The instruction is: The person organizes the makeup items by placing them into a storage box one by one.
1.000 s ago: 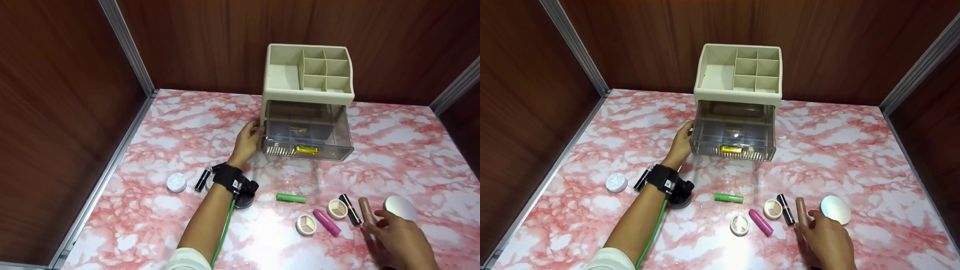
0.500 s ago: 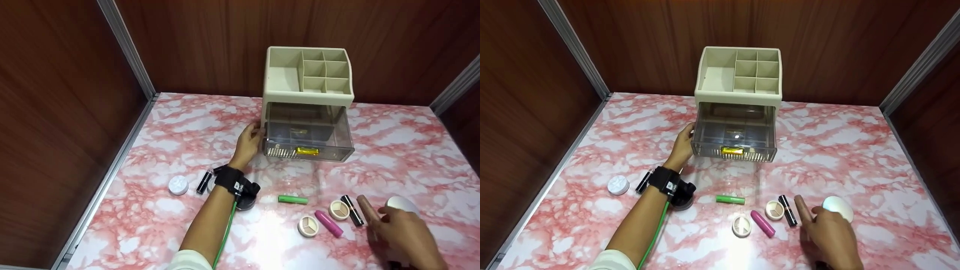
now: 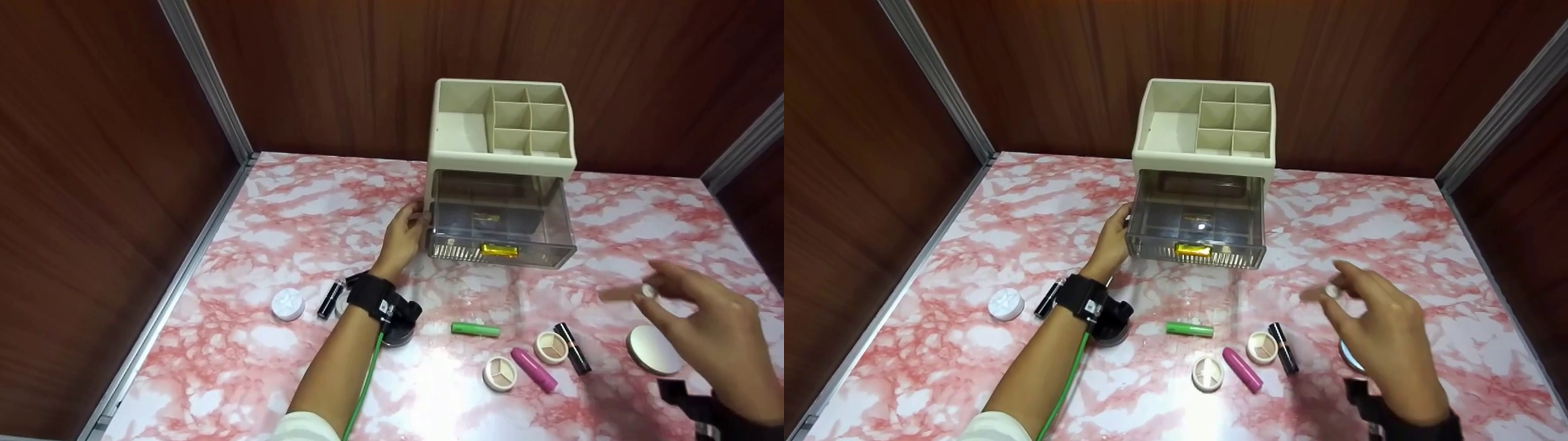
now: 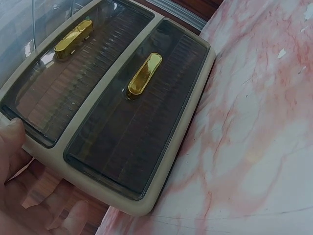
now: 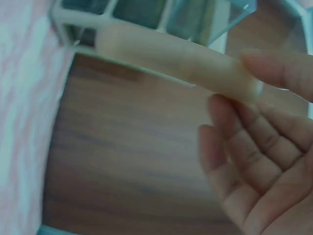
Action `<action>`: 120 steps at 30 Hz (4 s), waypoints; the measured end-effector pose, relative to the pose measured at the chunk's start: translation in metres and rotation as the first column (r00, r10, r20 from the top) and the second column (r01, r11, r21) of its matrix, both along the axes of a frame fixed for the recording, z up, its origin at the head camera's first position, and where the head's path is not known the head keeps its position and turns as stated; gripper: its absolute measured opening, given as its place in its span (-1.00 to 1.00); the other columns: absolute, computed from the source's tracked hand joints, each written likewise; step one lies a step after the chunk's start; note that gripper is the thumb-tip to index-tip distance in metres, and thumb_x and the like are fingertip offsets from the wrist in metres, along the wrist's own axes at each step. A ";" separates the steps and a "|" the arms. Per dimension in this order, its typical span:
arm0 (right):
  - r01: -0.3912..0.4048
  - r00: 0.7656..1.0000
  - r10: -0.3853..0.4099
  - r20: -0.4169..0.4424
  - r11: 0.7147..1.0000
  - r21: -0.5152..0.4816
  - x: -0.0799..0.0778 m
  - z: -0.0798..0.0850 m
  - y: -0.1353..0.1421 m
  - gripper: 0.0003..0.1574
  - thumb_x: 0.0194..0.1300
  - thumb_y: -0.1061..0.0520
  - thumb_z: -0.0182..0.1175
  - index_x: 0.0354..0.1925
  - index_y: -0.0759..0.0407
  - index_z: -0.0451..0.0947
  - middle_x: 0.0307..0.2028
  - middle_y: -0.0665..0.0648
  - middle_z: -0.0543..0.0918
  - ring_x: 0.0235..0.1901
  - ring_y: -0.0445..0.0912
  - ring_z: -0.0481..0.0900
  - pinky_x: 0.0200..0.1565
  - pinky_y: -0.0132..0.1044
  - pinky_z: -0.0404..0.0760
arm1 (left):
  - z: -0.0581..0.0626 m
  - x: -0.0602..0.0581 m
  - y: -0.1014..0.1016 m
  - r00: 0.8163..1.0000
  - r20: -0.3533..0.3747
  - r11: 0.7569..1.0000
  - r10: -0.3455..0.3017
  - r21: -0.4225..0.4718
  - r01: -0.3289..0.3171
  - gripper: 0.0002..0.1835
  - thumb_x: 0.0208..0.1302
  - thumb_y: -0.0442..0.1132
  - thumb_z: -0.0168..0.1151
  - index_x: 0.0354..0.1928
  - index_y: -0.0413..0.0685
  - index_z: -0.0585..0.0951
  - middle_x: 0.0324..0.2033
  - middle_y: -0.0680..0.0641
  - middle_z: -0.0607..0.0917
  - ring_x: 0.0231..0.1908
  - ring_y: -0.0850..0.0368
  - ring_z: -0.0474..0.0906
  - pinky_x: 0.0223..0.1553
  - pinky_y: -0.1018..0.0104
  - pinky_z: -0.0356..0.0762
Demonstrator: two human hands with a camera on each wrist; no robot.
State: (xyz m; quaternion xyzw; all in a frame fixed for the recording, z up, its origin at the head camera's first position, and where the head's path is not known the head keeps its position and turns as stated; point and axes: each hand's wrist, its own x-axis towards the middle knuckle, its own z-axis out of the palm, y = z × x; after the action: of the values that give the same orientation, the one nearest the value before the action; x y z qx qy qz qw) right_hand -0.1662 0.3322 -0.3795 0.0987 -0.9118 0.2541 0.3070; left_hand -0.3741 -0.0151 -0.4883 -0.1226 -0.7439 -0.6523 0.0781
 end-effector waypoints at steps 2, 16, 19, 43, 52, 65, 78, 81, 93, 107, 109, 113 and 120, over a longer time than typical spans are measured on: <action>-0.093 0.987 0.095 -0.130 0.995 0.023 -0.003 0.008 -0.012 -0.46 0.07 0.13 0.45 0.04 0.29 0.64 -0.33 0.23 0.71 -0.14 -0.64 0.41 -0.04 -0.70 0.29 | 0.009 0.008 -0.003 1.000 0.007 1.000 0.000 -0.001 0.000 -0.69 0.46 -0.28 0.09 0.14 -0.31 0.51 -0.05 -0.22 0.61 -0.07 0.01 0.57 -0.01 0.32 0.49; -0.382 0.832 0.322 -0.451 0.923 -0.045 -0.022 0.085 -0.080 -0.62 0.12 0.05 0.46 -0.27 0.37 0.71 -0.41 0.29 0.70 -0.29 -0.26 0.58 -0.07 -0.51 0.48 | -0.001 0.002 -0.006 1.000 -0.017 1.000 0.009 -0.013 -0.010 -0.70 0.46 -0.18 0.10 0.11 -0.16 0.55 -0.08 -0.06 0.63 -0.07 0.13 0.57 0.00 0.34 0.48; -0.420 0.810 0.382 -0.444 0.907 0.014 -0.036 0.095 -0.094 -0.57 0.20 -0.04 0.39 -0.27 0.35 0.71 -0.38 0.25 0.71 -0.38 -0.20 0.57 -0.15 -0.54 0.47 | -0.001 0.002 -0.004 1.000 -0.009 1.000 0.003 0.003 -0.003 -0.70 0.46 -0.16 0.11 0.12 -0.15 0.55 -0.10 -0.06 0.63 -0.09 0.13 0.58 -0.01 0.34 0.49; -0.629 0.667 0.741 -0.077 0.615 0.476 -0.136 0.065 -0.178 -0.91 0.23 0.26 0.31 -0.27 0.27 0.66 -0.30 0.12 0.67 -0.38 0.00 0.68 -0.36 -0.15 0.67 | -0.002 0.003 -0.003 1.000 -0.010 0.999 -0.022 0.025 0.023 -0.69 0.47 -0.18 0.09 0.15 -0.14 0.53 -0.06 -0.05 0.62 -0.08 0.14 0.57 -0.04 0.33 0.51; -0.654 0.731 0.673 0.113 0.643 0.399 -0.141 0.054 -0.184 -0.83 0.14 0.20 0.39 -0.24 0.17 0.68 -0.32 0.05 0.59 -0.41 -0.06 0.62 -0.37 -0.15 0.62 | -0.006 0.006 -0.004 1.000 0.021 1.000 -0.017 0.010 0.016 -0.72 0.47 -0.17 0.09 0.11 -0.10 0.55 -0.11 0.00 0.63 -0.10 0.18 0.57 -0.04 0.35 0.51; -0.701 0.678 0.637 0.367 0.710 0.063 -0.150 0.056 -0.177 -0.90 0.24 0.09 0.36 -0.23 0.01 0.74 -0.23 -0.10 0.67 -0.20 -0.14 0.62 -0.11 -0.20 0.55 | -0.002 0.003 -0.004 1.000 -0.003 1.000 -0.013 -0.009 0.012 -0.71 0.46 -0.14 0.11 0.11 -0.10 0.56 -0.11 0.01 0.63 -0.09 0.20 0.57 -0.03 0.36 0.50; -0.696 0.575 0.607 0.548 0.715 -0.062 -0.155 0.051 -0.175 -0.72 0.45 0.16 0.08 -0.05 0.13 0.71 -0.03 0.06 0.68 0.00 -0.07 0.59 0.08 -0.08 0.51 | -0.002 0.002 -0.006 1.000 -0.003 1.000 -0.007 -0.012 0.007 -0.70 0.45 -0.17 0.11 0.11 -0.16 0.55 -0.10 -0.02 0.64 -0.11 0.19 0.58 -0.03 0.37 0.50; -0.706 0.563 0.614 0.553 0.705 -0.064 -0.154 0.050 -0.174 -0.71 0.47 0.16 0.05 -0.03 0.13 0.69 -0.04 0.05 0.68 0.00 -0.08 0.59 0.07 -0.08 0.51 | -0.002 0.001 -0.005 1.000 -0.012 1.000 -0.016 -0.010 0.016 -0.69 0.46 -0.17 0.10 0.12 -0.17 0.55 -0.09 -0.04 0.64 -0.10 0.18 0.58 -0.03 0.37 0.50; -0.698 0.545 0.601 0.585 0.712 -0.080 -0.149 0.053 -0.162 -0.65 0.50 0.03 0.04 0.06 0.06 0.66 -0.05 0.01 0.69 -0.02 -0.12 0.59 0.04 -0.12 0.53 | 0.001 -0.002 -0.002 1.000 -0.003 0.999 -0.010 -0.053 0.010 -0.68 0.47 -0.11 0.10 0.12 -0.13 0.55 -0.09 -0.01 0.64 -0.07 0.18 0.56 0.00 0.37 0.47; -0.810 0.569 0.791 0.224 0.586 -0.011 -0.105 0.071 -0.130 -0.71 0.26 0.37 0.25 -0.08 0.12 0.71 -0.10 0.01 0.71 -0.09 -0.10 0.65 0.02 -0.43 0.51 | -0.002 0.001 -0.007 1.000 0.008 1.000 0.005 -0.031 -0.005 -0.70 0.45 -0.17 0.12 0.10 -0.17 0.56 -0.07 -0.08 0.65 -0.10 0.12 0.59 -0.01 0.34 0.48; -0.812 0.574 0.797 0.186 0.584 0.001 -0.096 0.073 -0.120 -0.65 0.20 0.41 0.28 -0.08 0.12 0.70 -0.10 0.03 0.71 -0.10 -0.10 0.65 0.02 -0.44 0.50 | -0.003 0.000 -0.005 1.000 0.002 1.000 0.003 -0.029 -0.003 -0.69 0.45 -0.18 0.12 0.11 -0.17 0.55 -0.05 -0.10 0.64 -0.09 0.12 0.58 0.00 0.34 0.48; -0.838 0.541 0.828 0.145 0.545 0.020 -0.077 0.070 -0.105 -0.56 0.10 0.46 0.29 -0.08 0.10 0.68 -0.14 0.07 0.71 -0.16 -0.11 0.66 -0.04 -0.45 0.55 | -0.001 0.001 -0.003 1.000 0.016 1.000 0.007 -0.024 -0.006 -0.70 0.45 -0.20 0.11 0.11 -0.20 0.55 -0.06 -0.14 0.64 -0.10 0.09 0.59 -0.01 0.33 0.48; -0.828 0.557 0.807 0.197 0.557 0.062 -0.045 0.048 -0.082 -0.53 0.06 0.40 0.36 -0.08 0.00 0.68 -0.14 -0.02 0.71 -0.18 -0.14 0.68 -0.08 -0.49 0.55 | 0.008 0.008 -0.002 0.999 0.047 1.000 0.006 -0.022 -0.005 -0.71 0.45 -0.25 0.10 0.09 -0.26 0.55 -0.08 -0.19 0.65 -0.09 0.04 0.59 -0.03 0.31 0.49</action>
State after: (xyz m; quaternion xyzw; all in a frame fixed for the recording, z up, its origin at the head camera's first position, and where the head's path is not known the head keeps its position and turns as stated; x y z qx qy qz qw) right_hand -0.2114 0.2498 -0.3314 0.5146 -0.7971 0.3062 0.0781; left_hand -0.3657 -0.0173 -0.4806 -0.1058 -0.7529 -0.6467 0.0609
